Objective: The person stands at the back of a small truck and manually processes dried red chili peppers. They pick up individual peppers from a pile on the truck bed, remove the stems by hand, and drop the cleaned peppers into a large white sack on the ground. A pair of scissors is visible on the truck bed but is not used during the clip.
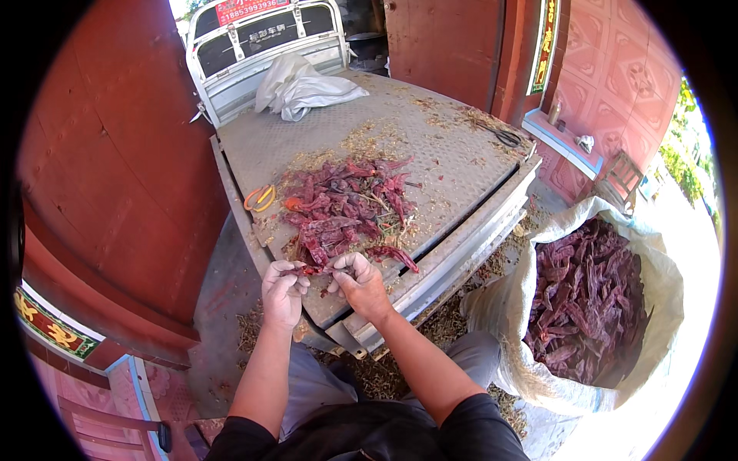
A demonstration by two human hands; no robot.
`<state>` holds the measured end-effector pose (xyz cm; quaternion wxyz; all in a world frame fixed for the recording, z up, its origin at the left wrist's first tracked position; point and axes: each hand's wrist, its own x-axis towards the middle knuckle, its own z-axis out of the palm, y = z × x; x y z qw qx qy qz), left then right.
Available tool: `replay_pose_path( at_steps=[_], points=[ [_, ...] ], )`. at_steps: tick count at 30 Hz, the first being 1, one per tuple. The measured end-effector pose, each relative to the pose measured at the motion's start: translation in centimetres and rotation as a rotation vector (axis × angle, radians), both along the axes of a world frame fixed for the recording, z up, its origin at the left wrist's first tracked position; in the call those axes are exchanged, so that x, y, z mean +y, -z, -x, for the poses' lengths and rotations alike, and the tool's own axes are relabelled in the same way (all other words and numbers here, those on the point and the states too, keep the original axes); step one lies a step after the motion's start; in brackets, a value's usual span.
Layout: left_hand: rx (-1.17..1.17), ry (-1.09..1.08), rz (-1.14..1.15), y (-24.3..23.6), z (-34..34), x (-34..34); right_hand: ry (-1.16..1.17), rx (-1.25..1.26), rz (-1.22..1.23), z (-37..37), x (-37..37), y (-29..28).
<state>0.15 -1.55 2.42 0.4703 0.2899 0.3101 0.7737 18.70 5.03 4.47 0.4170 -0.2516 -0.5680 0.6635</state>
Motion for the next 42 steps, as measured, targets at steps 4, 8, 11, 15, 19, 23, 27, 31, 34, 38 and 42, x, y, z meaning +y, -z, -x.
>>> replay_pose_path(
  at_steps=[4, 8, 11, 15, 19, 23, 27, 31, 34, 38, 42],
  points=[
    [-0.003, 0.005, 0.004, 0.1, 0.2, -0.1, -0.006, 0.028, 0.000, 0.1, -0.1, -0.2],
    [-0.006, 0.007, 0.008, 0.2, 0.3, -0.1, -0.002, 0.027, -0.006, 0.3, -0.3, -0.2],
    [-0.007, 0.002, 0.012, 0.1, 0.2, 0.0, 0.007, 0.051, -0.069, 0.6, -0.3, 0.5],
    [0.012, -0.005, 0.012, 0.0, 0.0, 0.0, 0.051, -0.100, -0.270, 0.5, -0.3, 0.5],
    [0.089, 0.005, 0.021, 0.3, 0.0, 0.0, 0.024, -0.166, -0.232, 0.4, -0.6, -0.8],
    [0.212, 0.002, 0.030, 0.3, -0.4, 0.1, -0.023, -0.125, -0.149, 0.4, -0.8, -1.2],
    [0.252, 0.009, 0.038, 0.1, -0.7, 0.0, -0.034, -0.158, -0.173, 0.4, -0.6, -0.7],
    [0.279, 0.010, 0.055, 0.1, -0.7, -0.1, -0.057, -0.128, -0.137, 0.1, -0.4, -0.2],
    [0.335, 0.011, 0.088, 0.1, -0.9, 0.0, -0.062, -0.130, -0.133, -0.3, 0.0, 0.1],
    [0.376, 0.016, 0.081, 0.5, -0.6, 0.0, -0.057, -0.146, -0.090, -0.2, -0.1, -0.4],
    [0.365, 0.017, 0.067, 0.7, -0.6, 0.0, -0.054, -0.208, -0.063, 0.0, -0.2, -1.3]
  ],
)
